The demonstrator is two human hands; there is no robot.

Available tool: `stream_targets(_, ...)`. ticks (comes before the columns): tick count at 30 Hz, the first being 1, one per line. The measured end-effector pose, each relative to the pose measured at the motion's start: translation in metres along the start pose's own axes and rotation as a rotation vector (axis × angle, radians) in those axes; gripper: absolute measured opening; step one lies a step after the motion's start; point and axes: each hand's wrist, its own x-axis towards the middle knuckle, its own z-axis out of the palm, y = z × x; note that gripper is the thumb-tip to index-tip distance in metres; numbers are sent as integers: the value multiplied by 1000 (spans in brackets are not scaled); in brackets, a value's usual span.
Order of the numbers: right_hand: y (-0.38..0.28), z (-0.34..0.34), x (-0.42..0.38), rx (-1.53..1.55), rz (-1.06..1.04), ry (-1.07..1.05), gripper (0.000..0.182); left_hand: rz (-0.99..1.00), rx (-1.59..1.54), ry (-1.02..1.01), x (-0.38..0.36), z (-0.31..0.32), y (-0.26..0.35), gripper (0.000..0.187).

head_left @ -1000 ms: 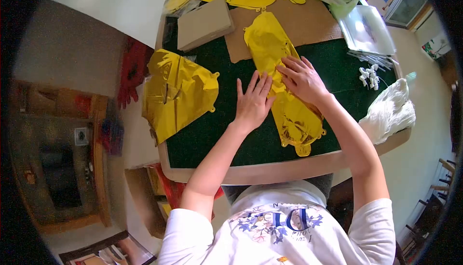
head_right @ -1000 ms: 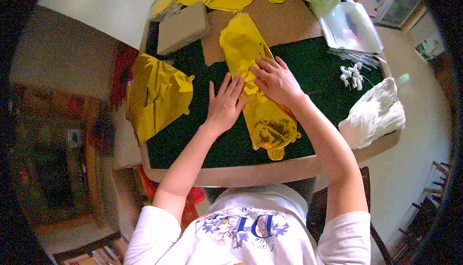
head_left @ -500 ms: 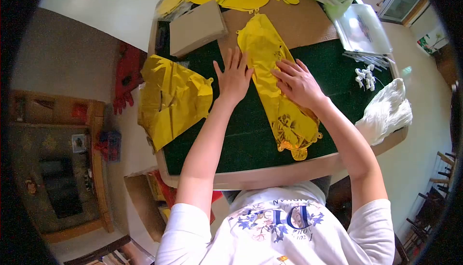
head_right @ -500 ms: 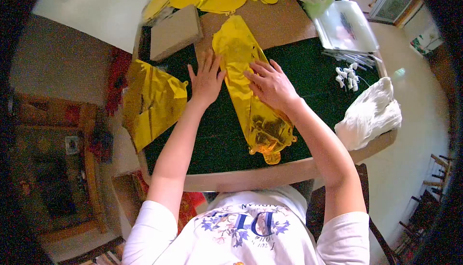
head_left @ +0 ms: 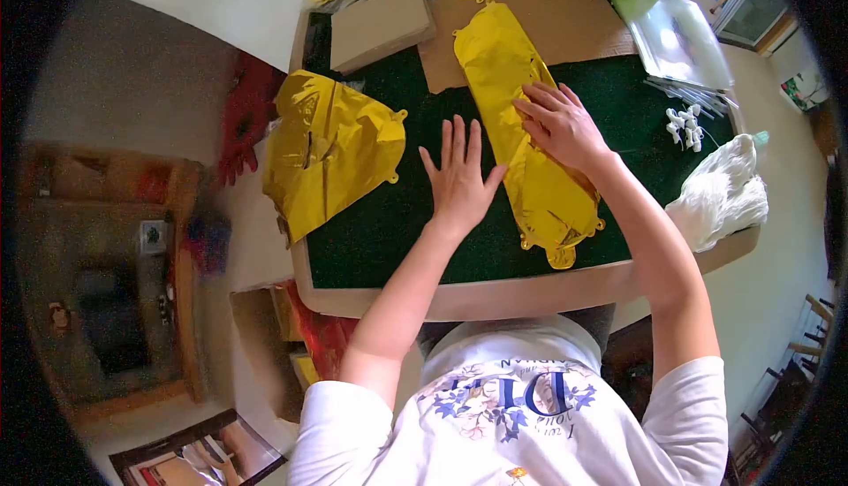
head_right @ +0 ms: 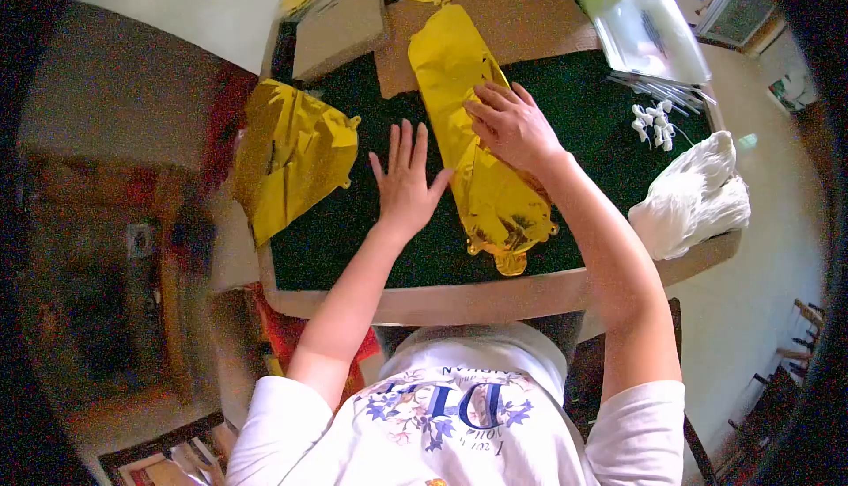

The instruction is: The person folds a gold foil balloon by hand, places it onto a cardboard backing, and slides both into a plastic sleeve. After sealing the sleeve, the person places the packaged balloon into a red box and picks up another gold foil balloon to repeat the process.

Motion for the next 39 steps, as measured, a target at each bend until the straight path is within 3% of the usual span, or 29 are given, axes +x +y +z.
stream_targets(11, 3, 6, -1, -35, 24, -34, 34, 32, -74, 39, -60, 8, 29, 75)
stream_targets(24, 11, 17, -1, -19, -60, 81, 34, 54, -93, 3, -88, -2, 37, 68)
stream_targets(28, 10, 13, -2, -6, -50, 60, 35, 182, -95, -23, -94, -5, 38, 47)
stream_targets(33, 8, 12, -2, 7, -36, 60, 34, 318, -168, 0, -108, -11, 33, 37)
stream_targets(36, 2, 6, -2, 29, -11, 46, 33, 326, -314, 52, -99, -16, 26, 30)
stream_targets(37, 2, 5, -2, 26, -13, 42, 33, 310, -310, 152, -89, -15, 25, 27)
stream_targets(39, 3, 6, -2, 17, -16, 36, 33, 281, -257, 166, -65, -12, 20, 33)
